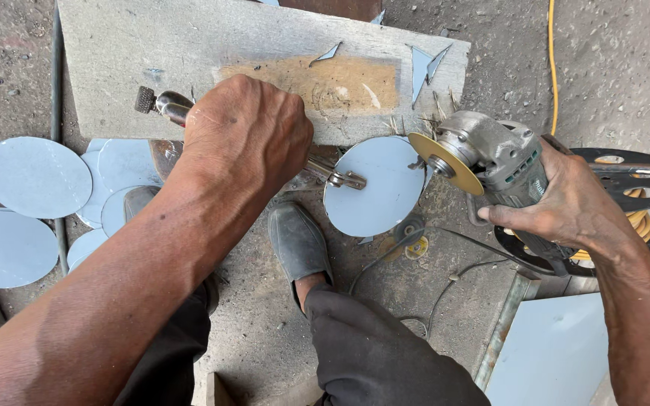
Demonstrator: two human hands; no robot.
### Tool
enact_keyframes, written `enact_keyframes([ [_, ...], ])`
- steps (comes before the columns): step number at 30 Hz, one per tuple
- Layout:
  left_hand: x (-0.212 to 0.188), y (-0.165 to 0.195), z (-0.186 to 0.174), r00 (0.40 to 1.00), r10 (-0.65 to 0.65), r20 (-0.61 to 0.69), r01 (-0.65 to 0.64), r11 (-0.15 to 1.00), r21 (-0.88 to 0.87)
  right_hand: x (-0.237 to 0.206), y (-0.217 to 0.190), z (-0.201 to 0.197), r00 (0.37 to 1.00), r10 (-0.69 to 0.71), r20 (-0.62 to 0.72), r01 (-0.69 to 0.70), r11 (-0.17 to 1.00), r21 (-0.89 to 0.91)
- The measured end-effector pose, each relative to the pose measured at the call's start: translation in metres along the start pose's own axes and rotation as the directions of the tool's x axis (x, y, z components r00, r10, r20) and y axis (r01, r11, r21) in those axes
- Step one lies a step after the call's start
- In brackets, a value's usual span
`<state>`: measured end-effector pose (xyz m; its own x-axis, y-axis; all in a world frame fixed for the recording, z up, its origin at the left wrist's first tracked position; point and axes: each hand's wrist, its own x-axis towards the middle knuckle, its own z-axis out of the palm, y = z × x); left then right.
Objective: The person uses an angle grinder to cut a circular shape from a sheet of metal. The metal piece is held in place with locking pliers on a wooden block. Sparks fly as the grinder follows the circular outline.
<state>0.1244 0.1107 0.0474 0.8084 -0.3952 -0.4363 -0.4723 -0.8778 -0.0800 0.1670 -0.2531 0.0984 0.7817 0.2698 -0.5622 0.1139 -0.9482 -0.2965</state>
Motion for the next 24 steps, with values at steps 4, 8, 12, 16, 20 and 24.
enact_keyframes([
  [4, 0.0, 0.0, 0.003, 1.0, 0.011, -0.009, -0.011, 0.998, 0.058, 0.003, -0.002, 0.002, 0.99, 0.143, 0.004, -0.142, 0.988, -0.055],
  [8, 0.0, 0.0, 0.002, 1.0, -0.002, 0.008, 0.002, 1.0, 0.015, 0.005, 0.0, 0.001, 0.999, 0.045, -0.006, -0.045, 0.999, -0.028],
  [12, 0.001, -0.001, -0.001, 0.999, 0.012, 0.047, -0.012, 1.0, -0.012, 0.007, 0.003, 0.0, 1.0, 0.025, 0.015, -0.025, 1.0, -0.019],
  [16, 0.002, -0.001, -0.001, 1.0, -0.017, 0.026, 0.018, 0.999, -0.043, 0.014, 0.006, 0.0, 0.997, 0.08, 0.022, -0.079, 0.996, -0.043],
  [20, 0.003, -0.002, -0.002, 0.997, -0.02, 0.068, 0.027, 0.994, -0.103, 0.016, 0.006, 0.001, 0.993, 0.105, 0.047, -0.102, 0.993, -0.059],
  [24, 0.003, -0.002, -0.002, 0.998, -0.047, 0.048, 0.052, 0.991, -0.121, 0.016, 0.005, 0.002, 0.997, 0.049, 0.054, -0.047, 0.998, -0.048],
])
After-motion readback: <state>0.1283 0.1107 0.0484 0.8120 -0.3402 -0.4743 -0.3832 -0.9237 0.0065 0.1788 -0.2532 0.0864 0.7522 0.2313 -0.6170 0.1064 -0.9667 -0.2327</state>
